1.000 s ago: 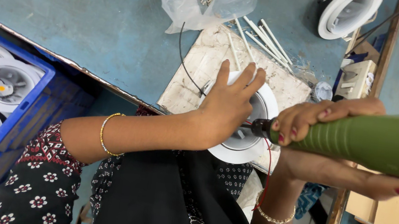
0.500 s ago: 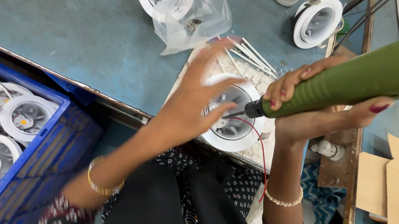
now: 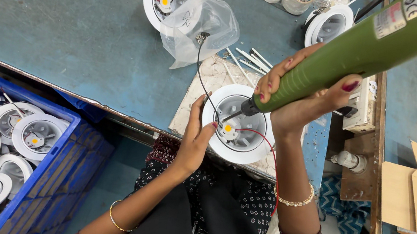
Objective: The person assembles a circular LED light fixture by inserting white plastic rods into slots, connecting red and black wires to the central LED module, and using a green glue gun to apply adhesive to secure components. The person handles multiple light units and places finished units into a blue crate.
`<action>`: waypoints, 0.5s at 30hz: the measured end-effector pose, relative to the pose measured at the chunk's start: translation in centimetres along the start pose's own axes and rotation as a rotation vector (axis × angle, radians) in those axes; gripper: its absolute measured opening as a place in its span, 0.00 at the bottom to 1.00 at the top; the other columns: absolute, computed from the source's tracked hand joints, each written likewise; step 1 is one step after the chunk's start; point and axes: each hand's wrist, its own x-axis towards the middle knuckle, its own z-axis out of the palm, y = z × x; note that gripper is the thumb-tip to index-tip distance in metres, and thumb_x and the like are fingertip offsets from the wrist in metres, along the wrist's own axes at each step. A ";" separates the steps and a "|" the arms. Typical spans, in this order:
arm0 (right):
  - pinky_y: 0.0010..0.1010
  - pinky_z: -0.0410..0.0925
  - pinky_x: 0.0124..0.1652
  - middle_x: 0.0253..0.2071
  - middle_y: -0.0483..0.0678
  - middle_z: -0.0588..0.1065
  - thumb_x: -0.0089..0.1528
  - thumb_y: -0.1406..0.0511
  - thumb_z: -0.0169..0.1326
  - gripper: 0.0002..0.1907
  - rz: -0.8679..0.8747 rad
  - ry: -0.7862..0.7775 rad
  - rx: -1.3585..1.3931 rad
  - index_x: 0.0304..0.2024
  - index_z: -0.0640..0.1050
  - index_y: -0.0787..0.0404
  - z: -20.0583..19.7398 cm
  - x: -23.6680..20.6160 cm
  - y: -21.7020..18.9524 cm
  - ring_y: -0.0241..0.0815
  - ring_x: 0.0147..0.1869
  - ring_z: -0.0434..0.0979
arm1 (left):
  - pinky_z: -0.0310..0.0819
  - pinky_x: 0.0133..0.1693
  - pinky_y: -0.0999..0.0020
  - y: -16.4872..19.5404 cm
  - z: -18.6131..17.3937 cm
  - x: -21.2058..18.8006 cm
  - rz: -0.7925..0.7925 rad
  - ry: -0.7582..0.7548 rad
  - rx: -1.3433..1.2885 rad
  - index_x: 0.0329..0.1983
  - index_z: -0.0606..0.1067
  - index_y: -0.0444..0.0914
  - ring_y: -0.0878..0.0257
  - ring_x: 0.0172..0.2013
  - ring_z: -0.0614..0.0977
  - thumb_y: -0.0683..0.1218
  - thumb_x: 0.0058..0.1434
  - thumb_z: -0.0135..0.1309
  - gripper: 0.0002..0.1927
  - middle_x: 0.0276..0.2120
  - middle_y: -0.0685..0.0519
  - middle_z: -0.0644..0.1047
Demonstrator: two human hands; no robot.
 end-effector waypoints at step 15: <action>0.30 0.65 0.20 0.23 0.48 0.64 0.71 0.60 0.54 0.17 -0.039 0.219 -0.161 0.48 0.63 0.63 1.0 -1.5 0.7 0.36 0.20 0.65 | 0.50 0.69 0.64 -0.3 1.6 0.7 0.008 0.059 -0.230 0.71 0.51 0.34 0.57 0.67 0.62 0.39 0.60 0.40 0.34 0.67 0.44 0.59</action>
